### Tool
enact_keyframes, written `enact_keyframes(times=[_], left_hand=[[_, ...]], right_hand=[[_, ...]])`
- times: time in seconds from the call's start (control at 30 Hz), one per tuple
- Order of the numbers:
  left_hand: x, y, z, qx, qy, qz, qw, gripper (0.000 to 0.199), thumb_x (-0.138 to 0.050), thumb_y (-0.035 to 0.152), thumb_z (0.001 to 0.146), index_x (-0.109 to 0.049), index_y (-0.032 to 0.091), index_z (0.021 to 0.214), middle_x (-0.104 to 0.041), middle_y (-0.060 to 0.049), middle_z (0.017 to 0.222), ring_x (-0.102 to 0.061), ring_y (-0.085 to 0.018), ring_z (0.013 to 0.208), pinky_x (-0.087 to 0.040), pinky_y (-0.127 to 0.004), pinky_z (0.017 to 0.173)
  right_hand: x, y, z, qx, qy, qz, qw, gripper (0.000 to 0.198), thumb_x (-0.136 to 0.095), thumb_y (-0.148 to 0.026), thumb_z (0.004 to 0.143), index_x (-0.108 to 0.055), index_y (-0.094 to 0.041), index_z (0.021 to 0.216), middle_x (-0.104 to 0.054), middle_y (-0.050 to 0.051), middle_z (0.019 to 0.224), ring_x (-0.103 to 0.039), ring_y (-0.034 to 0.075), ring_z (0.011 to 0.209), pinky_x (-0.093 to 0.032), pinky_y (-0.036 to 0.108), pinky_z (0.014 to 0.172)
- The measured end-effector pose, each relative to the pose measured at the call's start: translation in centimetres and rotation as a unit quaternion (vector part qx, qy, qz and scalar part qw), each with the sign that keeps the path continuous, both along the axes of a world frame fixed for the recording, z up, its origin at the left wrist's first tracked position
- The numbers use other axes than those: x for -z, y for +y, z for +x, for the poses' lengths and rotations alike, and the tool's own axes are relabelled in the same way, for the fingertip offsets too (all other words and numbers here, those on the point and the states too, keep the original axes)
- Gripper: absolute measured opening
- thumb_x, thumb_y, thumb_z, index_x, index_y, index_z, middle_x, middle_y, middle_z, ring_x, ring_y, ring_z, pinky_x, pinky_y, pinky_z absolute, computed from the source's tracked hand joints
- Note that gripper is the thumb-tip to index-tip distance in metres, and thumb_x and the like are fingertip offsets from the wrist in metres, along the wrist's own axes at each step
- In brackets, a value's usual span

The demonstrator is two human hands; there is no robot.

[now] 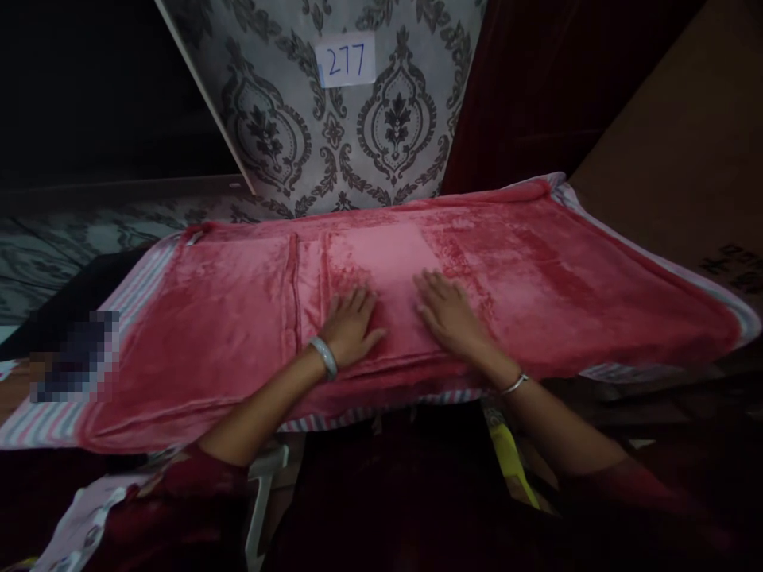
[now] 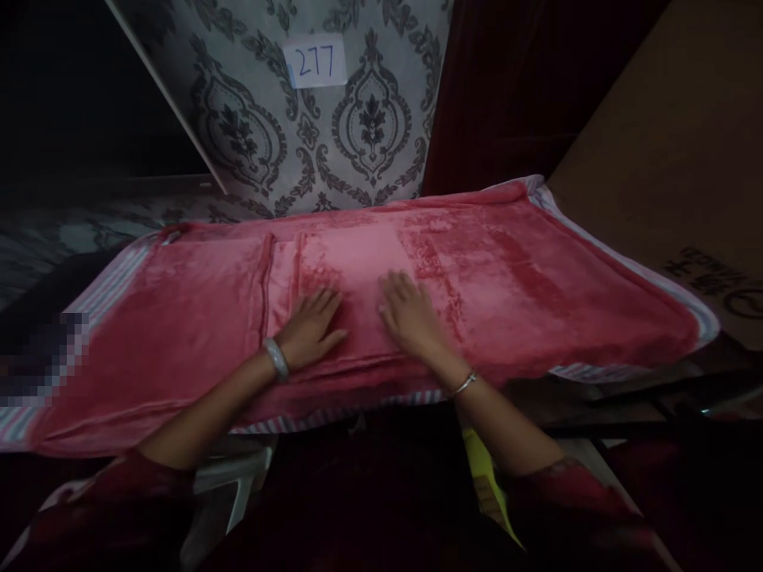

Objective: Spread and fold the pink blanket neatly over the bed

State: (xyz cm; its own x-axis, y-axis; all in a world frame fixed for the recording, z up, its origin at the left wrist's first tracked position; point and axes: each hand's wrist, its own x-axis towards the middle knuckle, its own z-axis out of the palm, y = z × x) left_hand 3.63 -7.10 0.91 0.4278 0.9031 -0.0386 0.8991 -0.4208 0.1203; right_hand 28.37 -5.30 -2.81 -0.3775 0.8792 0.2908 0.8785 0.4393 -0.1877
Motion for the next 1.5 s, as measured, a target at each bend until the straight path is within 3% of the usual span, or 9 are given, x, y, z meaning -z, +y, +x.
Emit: enact_keyframes(times=[0.17,0.4,0.6,0.77,0.87,1.03,1.17,1.33,1.5], left_hand=[[2.7,-5.2,1.2,-0.038,0.028,0.038,0.998,0.072,-0.044,0.055,0.101,-0.035,0.017,0.161,-0.028,-0.018,0.169,-0.022,-0.038,0.158,-0.022,-0.067,0.124],[4.4,-6.5,0.8,-0.061,0.004,0.103,0.993,0.073,-0.048,0.061,0.098,-0.038,0.021,0.16,-0.034,-0.021,0.166,-0.03,-0.039,0.154,-0.029,-0.065,0.122],[5.8,-8.8,0.8,-0.065,-0.039,0.129,0.989,0.074,-0.056,0.053,0.097,-0.038,0.018,0.159,-0.038,-0.021,0.164,-0.033,-0.037,0.154,-0.032,-0.061,0.124],[3.2,-11.1,-2.2,0.001,-0.139,0.042,0.989,0.06,-0.053,0.038,0.1,-0.043,0.022,0.157,-0.048,-0.015,0.159,-0.042,-0.028,0.15,-0.038,-0.052,0.123],[-1.0,-9.4,-6.6,0.048,-0.221,0.006,0.974,0.053,-0.037,0.037,0.105,-0.045,0.025,0.156,-0.053,-0.009,0.156,-0.049,-0.018,0.145,-0.044,-0.038,0.119],[-5.6,-0.3,-13.1,-0.174,-0.109,0.087,0.975,0.063,-0.042,0.041,0.102,-0.041,0.011,0.157,-0.036,-0.019,0.165,-0.028,-0.029,0.156,-0.025,-0.049,0.128],[-3.1,4.8,-13.0,-0.332,0.02,0.04,0.942,0.068,-0.038,0.044,0.103,-0.028,0.013,0.163,-0.023,-0.021,0.17,-0.021,-0.036,0.158,-0.025,-0.06,0.124],[1.3,4.9,-11.0,-0.276,0.068,0.03,0.958,0.068,-0.036,0.048,0.102,-0.026,0.022,0.164,-0.02,-0.016,0.172,-0.015,-0.04,0.158,-0.019,-0.07,0.121],[1.5,4.6,-11.5,-0.238,0.061,0.035,0.969,0.066,-0.034,0.047,0.103,-0.027,0.023,0.164,-0.021,-0.015,0.172,-0.018,-0.036,0.159,-0.02,-0.067,0.122]], right_hand=[[1.0,-3.3,-5.0,-0.093,-0.067,-0.029,0.993,0.059,-0.037,-0.037,0.105,-0.041,-0.018,0.16,-0.032,0.013,0.166,-0.028,0.031,0.154,-0.029,0.057,0.122],[6.4,-3.5,2.7,0.005,0.021,0.028,0.999,0.061,-0.036,-0.047,0.104,-0.041,-0.023,0.16,-0.038,0.011,0.164,-0.033,0.033,0.152,-0.036,0.06,0.118],[8.7,-4.0,6.2,0.044,0.127,0.061,0.989,0.062,-0.031,-0.051,0.105,-0.052,-0.015,0.151,-0.06,0.016,0.145,-0.054,0.032,0.137,-0.046,0.054,0.114],[9.0,-4.0,6.1,0.04,0.158,0.081,0.983,0.061,-0.035,-0.054,0.104,-0.053,-0.016,0.148,-0.063,0.015,0.142,-0.057,0.034,0.133,-0.049,0.057,0.109],[9.0,-3.9,6.1,0.036,0.158,0.08,0.984,0.059,-0.036,-0.053,0.104,-0.052,-0.018,0.149,-0.062,0.014,0.143,-0.057,0.033,0.134,-0.048,0.056,0.11],[8.8,-4.2,5.9,0.042,0.154,0.088,0.983,0.061,-0.036,-0.054,0.104,-0.052,-0.016,0.149,-0.063,0.015,0.142,-0.056,0.034,0.135,-0.048,0.056,0.111],[8.7,-4.3,5.6,0.051,0.163,0.08,0.982,0.061,-0.036,-0.053,0.104,-0.052,-0.018,0.151,-0.062,0.013,0.143,-0.056,0.034,0.135,-0.047,0.057,0.112],[8.5,-4.5,5.8,0.048,0.175,0.054,0.982,0.061,-0.037,-0.053,0.103,-0.049,-0.021,0.154,-0.059,0.011,0.147,-0.053,0.034,0.138,-0.045,0.058,0.114],[8.5,-4.5,6.1,0.065,0.211,0.025,0.975,0.062,-0.04,-0.057,0.102,-0.051,-0.022,0.152,-0.059,0.012,0.148,-0.052,0.035,0.139,-0.042,0.06,0.116]])
